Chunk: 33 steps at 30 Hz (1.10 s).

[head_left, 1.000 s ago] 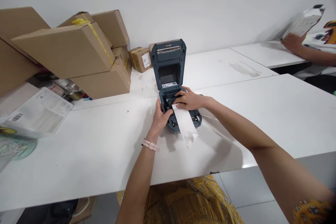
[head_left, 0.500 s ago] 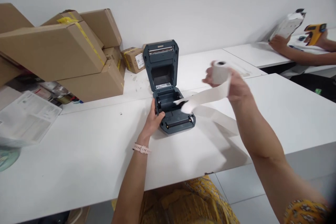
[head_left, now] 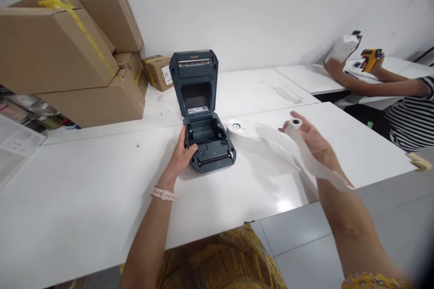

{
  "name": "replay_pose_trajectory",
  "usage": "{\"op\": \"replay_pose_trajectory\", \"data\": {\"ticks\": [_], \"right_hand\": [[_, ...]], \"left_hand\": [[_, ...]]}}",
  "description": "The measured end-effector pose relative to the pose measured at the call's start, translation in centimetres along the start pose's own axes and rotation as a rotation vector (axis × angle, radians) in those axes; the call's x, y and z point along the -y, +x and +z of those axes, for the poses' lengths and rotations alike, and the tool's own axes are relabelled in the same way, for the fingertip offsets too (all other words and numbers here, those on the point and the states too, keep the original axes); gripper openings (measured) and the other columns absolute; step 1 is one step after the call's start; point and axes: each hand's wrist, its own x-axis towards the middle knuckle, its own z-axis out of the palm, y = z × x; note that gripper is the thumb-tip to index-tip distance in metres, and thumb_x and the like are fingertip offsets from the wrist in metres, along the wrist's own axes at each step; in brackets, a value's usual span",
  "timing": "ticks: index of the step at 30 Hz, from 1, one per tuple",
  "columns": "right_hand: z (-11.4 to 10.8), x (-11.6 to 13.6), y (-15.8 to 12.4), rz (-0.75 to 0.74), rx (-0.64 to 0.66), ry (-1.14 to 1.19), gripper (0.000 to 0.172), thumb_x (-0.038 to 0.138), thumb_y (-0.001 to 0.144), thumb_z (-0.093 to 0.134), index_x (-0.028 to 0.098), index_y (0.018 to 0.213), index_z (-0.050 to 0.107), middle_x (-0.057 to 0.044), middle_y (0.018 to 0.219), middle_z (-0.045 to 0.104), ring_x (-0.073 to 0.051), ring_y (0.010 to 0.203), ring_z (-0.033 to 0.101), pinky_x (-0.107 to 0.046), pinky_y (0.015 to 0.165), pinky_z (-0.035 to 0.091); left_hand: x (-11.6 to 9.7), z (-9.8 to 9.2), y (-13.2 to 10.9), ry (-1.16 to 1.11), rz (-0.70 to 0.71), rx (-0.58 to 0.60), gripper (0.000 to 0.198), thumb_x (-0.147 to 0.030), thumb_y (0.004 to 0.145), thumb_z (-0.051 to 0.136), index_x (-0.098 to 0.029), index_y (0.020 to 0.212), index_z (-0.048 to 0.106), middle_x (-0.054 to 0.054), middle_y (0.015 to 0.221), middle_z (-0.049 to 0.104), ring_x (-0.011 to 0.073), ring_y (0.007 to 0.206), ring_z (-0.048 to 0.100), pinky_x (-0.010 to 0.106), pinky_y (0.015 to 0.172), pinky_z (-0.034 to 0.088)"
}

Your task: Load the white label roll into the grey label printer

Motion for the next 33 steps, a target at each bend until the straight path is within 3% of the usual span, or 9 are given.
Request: {"op": "replay_pose_trajectory", "data": {"ticks": [3, 7, 9, 14, 20, 26, 28, 31, 33], "right_hand": [[1.9, -2.6, 1.3, 0.043, 0.061, 0.040, 0.079, 0.049, 0.062, 0.097, 0.040, 0.134, 0.065, 0.002, 0.101, 0.079, -0.024, 0.100, 0.078, -0.043, 0.098, 0.061], [4.8, -4.5, 2.3, 0.082, 0.176, 0.026, 0.083, 0.050, 0.052, 0.101, 0.031, 0.126, 0.070, -0.007, 0.107, 0.081, -0.029, 0.097, 0.078, -0.041, 0.078, 0.063], [6.4, -5.0, 2.1, 0.079, 0.217, 0.018, 0.078, 0.052, 0.053, 0.101, 0.029, 0.121, 0.071, -0.008, 0.107, 0.081, -0.028, 0.095, 0.077, -0.039, 0.080, 0.062], [9.3, -5.3, 1.1, 0.070, 0.299, -0.041, 0.060, 0.051, 0.073, 0.093, 0.026, 0.123, 0.071, -0.009, 0.126, 0.077, -0.024, 0.107, 0.075, -0.039, 0.094, 0.059], [9.0, -5.1, 1.0, 0.099, 0.334, -0.114, 0.067, 0.053, 0.078, 0.089, 0.028, 0.136, 0.066, -0.011, 0.145, 0.069, -0.029, 0.124, 0.071, -0.048, 0.107, 0.056], [6.6, -2.3, 2.3, 0.050, 0.203, -0.101, 0.067, 0.051, 0.080, 0.086, 0.035, 0.141, 0.064, -0.007, 0.149, 0.069, -0.028, 0.143, 0.060, -0.055, 0.127, 0.040], [6.8, -0.5, 3.2, 0.009, 0.238, -0.192, 0.067, 0.049, 0.084, 0.083, 0.036, 0.146, 0.059, -0.007, 0.155, 0.063, -0.028, 0.152, 0.051, -0.055, 0.129, 0.036], [8.8, 1.6, 5.2, 0.020, 0.432, -0.418, 0.084, 0.042, 0.079, 0.087, 0.036, 0.154, 0.050, -0.009, 0.166, 0.052, -0.033, 0.155, 0.044, -0.054, 0.116, 0.051], [10.6, 2.0, 6.5, 0.058, 0.548, -0.566, 0.091, 0.036, 0.072, 0.088, 0.034, 0.154, 0.050, -0.012, 0.164, 0.051, -0.037, 0.143, 0.056, -0.050, 0.097, 0.063]], "left_hand": [[0.1, 0.0, 0.0, 0.002, 0.006, 0.009, 0.095, -0.050, 0.098, 0.062, -0.031, 0.173, 0.006, 0.008, 0.180, 0.024, 0.0323, 0.164, 0.030, 0.052, 0.134, 0.029], [-0.2, 0.1, 0.0, -0.014, -0.008, -0.006, 0.097, -0.049, 0.097, 0.063, -0.028, 0.173, 0.007, 0.010, 0.180, 0.024, 0.0318, 0.165, 0.029, 0.051, 0.135, 0.026], [-0.4, 0.2, -0.1, -0.024, -0.011, -0.010, 0.097, -0.048, 0.097, 0.063, -0.026, 0.173, 0.007, 0.011, 0.180, 0.024, 0.0316, 0.164, 0.030, 0.051, 0.135, 0.026], [-0.6, 0.2, -0.1, -0.023, -0.015, -0.020, 0.096, -0.047, 0.096, 0.064, -0.027, 0.173, 0.010, 0.010, 0.179, 0.027, 0.0317, 0.164, 0.032, 0.051, 0.134, 0.029], [-0.3, 0.3, -0.1, -0.032, -0.005, -0.041, 0.094, -0.047, 0.096, 0.066, -0.030, 0.172, 0.013, 0.009, 0.178, 0.031, 0.0305, 0.162, 0.036, 0.050, 0.134, 0.031], [-0.7, 0.2, -0.3, -0.028, -0.026, -0.031, 0.095, -0.046, 0.097, 0.066, -0.028, 0.173, 0.012, 0.011, 0.178, 0.031, 0.0316, 0.162, 0.036, 0.050, 0.133, 0.032], [-0.8, 0.1, -0.2, -0.028, -0.018, -0.018, 0.096, -0.045, 0.096, 0.066, -0.027, 0.173, 0.011, 0.012, 0.177, 0.032, 0.0324, 0.161, 0.036, 0.052, 0.133, 0.032], [-0.7, 0.1, -0.2, -0.033, 0.011, -0.005, 0.097, -0.045, 0.097, 0.065, -0.030, 0.173, 0.008, 0.012, 0.176, 0.033, 0.0322, 0.159, 0.039, 0.053, 0.131, 0.033], [-0.7, 0.1, -0.2, -0.033, 0.035, 0.001, 0.096, -0.046, 0.098, 0.064, -0.034, 0.173, 0.005, 0.010, 0.177, 0.031, 0.0310, 0.158, 0.042, 0.052, 0.131, 0.035]]}}
